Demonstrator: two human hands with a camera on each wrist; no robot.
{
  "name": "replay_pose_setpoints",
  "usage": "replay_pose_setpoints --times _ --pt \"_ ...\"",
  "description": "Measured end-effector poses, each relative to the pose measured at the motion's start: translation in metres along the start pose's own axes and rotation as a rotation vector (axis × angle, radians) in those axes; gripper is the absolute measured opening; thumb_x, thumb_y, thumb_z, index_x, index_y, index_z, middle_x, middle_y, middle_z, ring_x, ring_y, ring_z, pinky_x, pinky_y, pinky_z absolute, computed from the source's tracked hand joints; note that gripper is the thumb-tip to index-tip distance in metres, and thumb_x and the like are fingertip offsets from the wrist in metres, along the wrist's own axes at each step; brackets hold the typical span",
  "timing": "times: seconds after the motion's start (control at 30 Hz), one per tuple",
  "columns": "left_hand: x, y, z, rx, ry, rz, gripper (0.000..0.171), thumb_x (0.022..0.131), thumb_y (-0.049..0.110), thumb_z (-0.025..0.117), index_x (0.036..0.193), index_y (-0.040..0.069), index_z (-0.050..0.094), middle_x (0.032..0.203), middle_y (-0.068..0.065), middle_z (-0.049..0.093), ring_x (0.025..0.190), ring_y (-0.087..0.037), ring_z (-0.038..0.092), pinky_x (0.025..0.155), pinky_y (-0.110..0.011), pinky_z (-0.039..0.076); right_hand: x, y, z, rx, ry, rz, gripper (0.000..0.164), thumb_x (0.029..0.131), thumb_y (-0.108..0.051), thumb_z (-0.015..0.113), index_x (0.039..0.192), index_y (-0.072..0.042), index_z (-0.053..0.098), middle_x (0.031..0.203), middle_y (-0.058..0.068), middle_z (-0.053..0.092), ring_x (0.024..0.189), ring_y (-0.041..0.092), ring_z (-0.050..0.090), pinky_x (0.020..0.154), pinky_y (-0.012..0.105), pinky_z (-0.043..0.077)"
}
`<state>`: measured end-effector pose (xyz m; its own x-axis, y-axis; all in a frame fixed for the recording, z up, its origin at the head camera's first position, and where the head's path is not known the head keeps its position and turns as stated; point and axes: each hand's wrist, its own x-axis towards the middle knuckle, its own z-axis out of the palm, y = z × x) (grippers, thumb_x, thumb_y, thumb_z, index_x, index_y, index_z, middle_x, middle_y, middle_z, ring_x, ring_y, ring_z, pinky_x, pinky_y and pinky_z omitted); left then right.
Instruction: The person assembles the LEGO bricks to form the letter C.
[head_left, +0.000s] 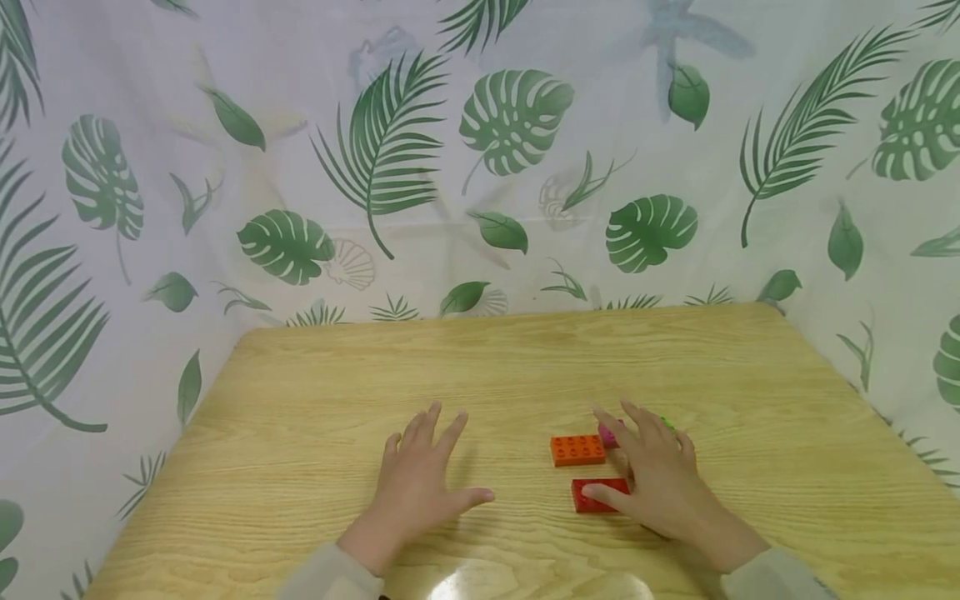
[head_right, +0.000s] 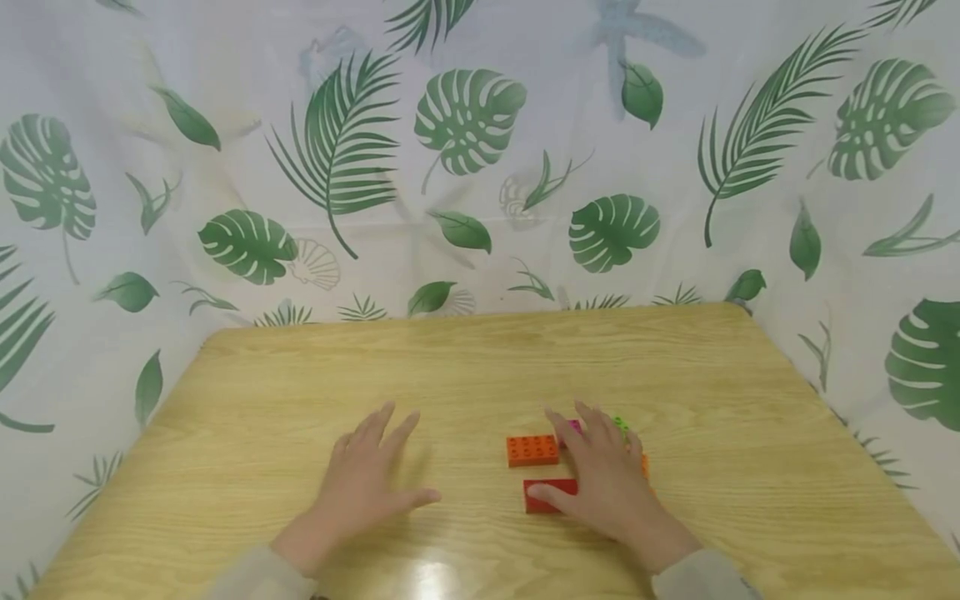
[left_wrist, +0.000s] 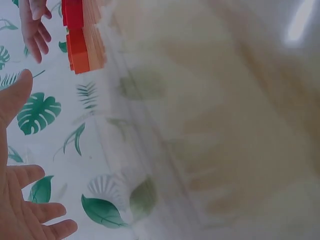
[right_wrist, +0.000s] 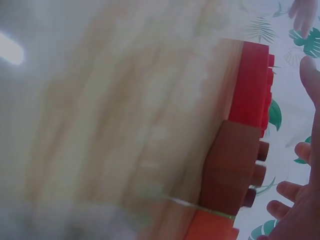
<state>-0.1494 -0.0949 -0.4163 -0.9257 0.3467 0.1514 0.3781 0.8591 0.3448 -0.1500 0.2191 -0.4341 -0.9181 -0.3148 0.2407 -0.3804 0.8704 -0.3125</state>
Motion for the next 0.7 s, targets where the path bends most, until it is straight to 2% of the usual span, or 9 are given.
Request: replay_pose_setpoints --times 0.17,0.37,0.7 --pt "0.007 0.006 0.009 -0.028 -0.02 0.036 0.095 0.074 0.064 0.069 0.149 0.018 0.034 0.151 -0.015 0.029 0.134 -0.037 0.03 0.104 -0.059 0.026 -0.003 0.002 -0.003 0.006 0.005 -0.041 0.085 0.077 -0.062 0.068 0.144 -0.019 0.04 0.144 0.019 0.034 0.128 0.042 0.031 0.092 0.066 0.023" --pt "0.012 0.02 0.016 -0.075 -0.055 0.068 0.093 0.073 0.061 0.073 0.147 0.017 0.038 0.146 -0.013 0.039 0.129 -0.035 0.039 0.102 -0.055 0.033 -0.006 0.009 -0.003 0.035 -0.035 -0.073 0.085 0.075 -0.06 0.071 0.141 -0.014 0.044 0.141 0.015 0.039 0.126 0.04 0.034 0.092 0.065 0.025" --pt "0.017 0.042 0.029 -0.156 -0.124 0.11 0.084 0.073 0.056 0.075 0.142 0.016 0.046 0.139 -0.007 0.049 0.124 -0.029 0.046 0.098 -0.052 0.039 -0.014 0.017 -0.008 0.055 -0.071 -0.139 0.075 0.076 -0.059 0.072 0.133 -0.014 0.053 0.13 0.012 0.05 0.121 0.04 0.041 0.092 0.06 0.029"
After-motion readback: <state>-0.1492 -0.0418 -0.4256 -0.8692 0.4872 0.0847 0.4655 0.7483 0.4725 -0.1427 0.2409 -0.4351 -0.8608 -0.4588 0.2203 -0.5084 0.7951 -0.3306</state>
